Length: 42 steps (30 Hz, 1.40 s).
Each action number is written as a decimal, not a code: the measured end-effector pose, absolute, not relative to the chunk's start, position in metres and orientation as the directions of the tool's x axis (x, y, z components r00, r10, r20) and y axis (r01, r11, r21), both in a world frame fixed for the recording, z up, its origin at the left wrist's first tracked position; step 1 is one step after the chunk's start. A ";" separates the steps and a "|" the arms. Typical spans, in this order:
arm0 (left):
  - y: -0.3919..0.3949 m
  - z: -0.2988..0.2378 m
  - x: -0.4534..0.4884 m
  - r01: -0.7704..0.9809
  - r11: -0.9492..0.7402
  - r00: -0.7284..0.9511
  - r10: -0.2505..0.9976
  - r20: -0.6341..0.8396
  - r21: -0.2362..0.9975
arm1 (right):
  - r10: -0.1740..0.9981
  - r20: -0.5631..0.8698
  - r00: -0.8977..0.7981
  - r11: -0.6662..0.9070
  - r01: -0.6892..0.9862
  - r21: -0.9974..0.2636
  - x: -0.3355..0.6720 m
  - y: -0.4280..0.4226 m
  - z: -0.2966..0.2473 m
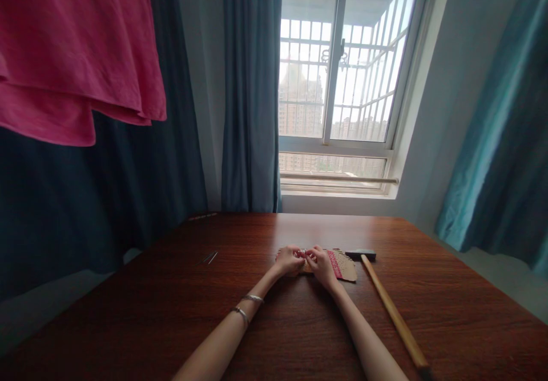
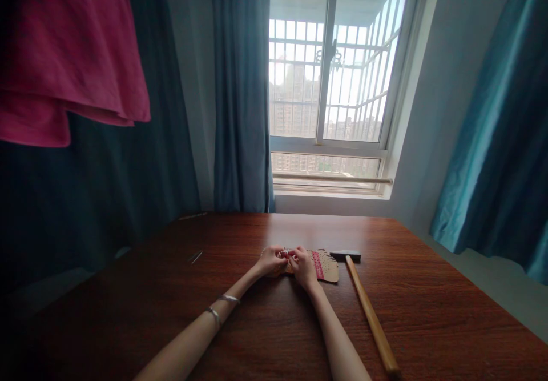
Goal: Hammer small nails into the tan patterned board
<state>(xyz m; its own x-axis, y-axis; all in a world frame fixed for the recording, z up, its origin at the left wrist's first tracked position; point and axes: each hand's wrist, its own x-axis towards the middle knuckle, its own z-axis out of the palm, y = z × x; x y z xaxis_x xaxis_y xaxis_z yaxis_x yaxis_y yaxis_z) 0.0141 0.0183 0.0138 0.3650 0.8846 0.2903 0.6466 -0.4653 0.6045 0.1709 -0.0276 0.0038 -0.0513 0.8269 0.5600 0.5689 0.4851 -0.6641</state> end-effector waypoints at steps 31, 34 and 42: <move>0.021 0.011 0.012 0.584 -0.451 0.390 0.885 0.254 0.675 | 0.835 0.537 0.119 0.293 0.730 -0.618 0.216 -0.042 0.038; 0.022 0.010 0.013 0.586 -0.426 0.376 0.897 0.234 0.689 | 0.830 0.504 0.240 0.145 0.779 -0.610 0.257 -0.058 0.046; 0.016 0.018 0.016 0.554 -0.368 0.364 0.914 0.180 0.747 | 0.805 0.404 0.436 -0.121 0.785 -0.607 0.315 -0.097 0.037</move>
<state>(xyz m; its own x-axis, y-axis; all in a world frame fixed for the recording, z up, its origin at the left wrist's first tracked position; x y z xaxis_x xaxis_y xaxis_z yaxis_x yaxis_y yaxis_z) 0.0156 0.0159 0.0177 0.3645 0.9137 0.1800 0.5539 -0.3681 0.7468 0.3146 -0.0975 0.0365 0.4356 0.8045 0.4037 0.7855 -0.1207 -0.6070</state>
